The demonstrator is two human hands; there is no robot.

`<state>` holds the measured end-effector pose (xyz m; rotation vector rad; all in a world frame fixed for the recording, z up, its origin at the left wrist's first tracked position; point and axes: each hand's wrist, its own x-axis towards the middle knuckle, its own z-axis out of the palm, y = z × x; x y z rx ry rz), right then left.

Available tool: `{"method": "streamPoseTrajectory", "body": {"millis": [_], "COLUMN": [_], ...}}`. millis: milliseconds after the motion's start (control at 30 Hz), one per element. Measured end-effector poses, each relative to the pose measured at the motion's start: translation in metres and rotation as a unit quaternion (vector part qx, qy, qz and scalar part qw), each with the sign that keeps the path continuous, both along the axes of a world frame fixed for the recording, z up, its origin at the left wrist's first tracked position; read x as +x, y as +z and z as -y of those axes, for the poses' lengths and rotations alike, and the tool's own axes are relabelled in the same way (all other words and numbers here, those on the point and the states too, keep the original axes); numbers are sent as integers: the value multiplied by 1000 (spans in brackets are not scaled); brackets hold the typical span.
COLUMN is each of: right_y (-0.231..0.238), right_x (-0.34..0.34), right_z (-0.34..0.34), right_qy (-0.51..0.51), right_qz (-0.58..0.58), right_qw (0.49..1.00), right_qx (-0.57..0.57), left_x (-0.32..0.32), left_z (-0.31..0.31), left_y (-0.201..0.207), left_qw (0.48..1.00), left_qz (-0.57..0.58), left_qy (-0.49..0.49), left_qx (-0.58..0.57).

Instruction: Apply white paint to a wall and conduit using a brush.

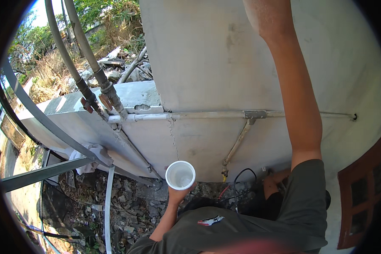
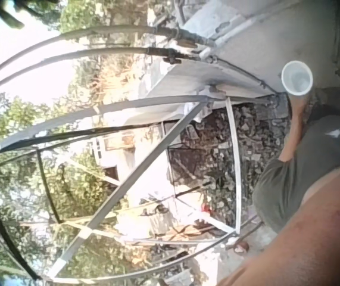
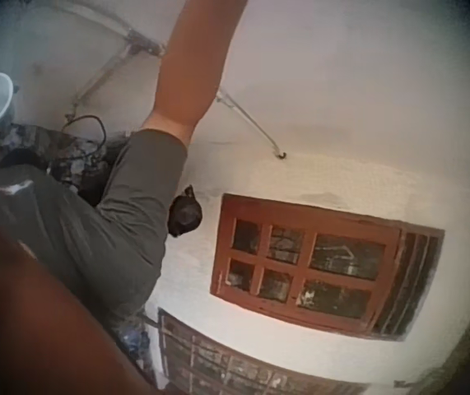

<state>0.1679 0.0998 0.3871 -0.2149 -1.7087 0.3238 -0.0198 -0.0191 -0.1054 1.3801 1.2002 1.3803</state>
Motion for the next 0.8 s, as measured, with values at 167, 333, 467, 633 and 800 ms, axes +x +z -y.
{"method": "streamPoseTrajectory", "body": {"millis": [167,333,467,633,800], "right_y": [58,59,49,41,51], "right_x": [8,26,52,111,192], "right_z": [-33,-39,-23,1,17], "right_qy": [63,-8,-53,-113,-189], "right_qz": [-2,-6,-21,-80,-94], "right_qw": [996,1000,998,990,978], "right_qx": [69,17,-10,-9,-4], "left_x": [15,22,19,38,50], "left_z": [-21,-92,-131,-165,-171], "left_y": [26,100,155,180,205], "left_qw": [996,969,961,954,947], "left_qz": [34,87,-9,31,-11], "left_qy": [-86,-150,-130,-144,-135], "left_qx": [-13,176,246,260,290]}}
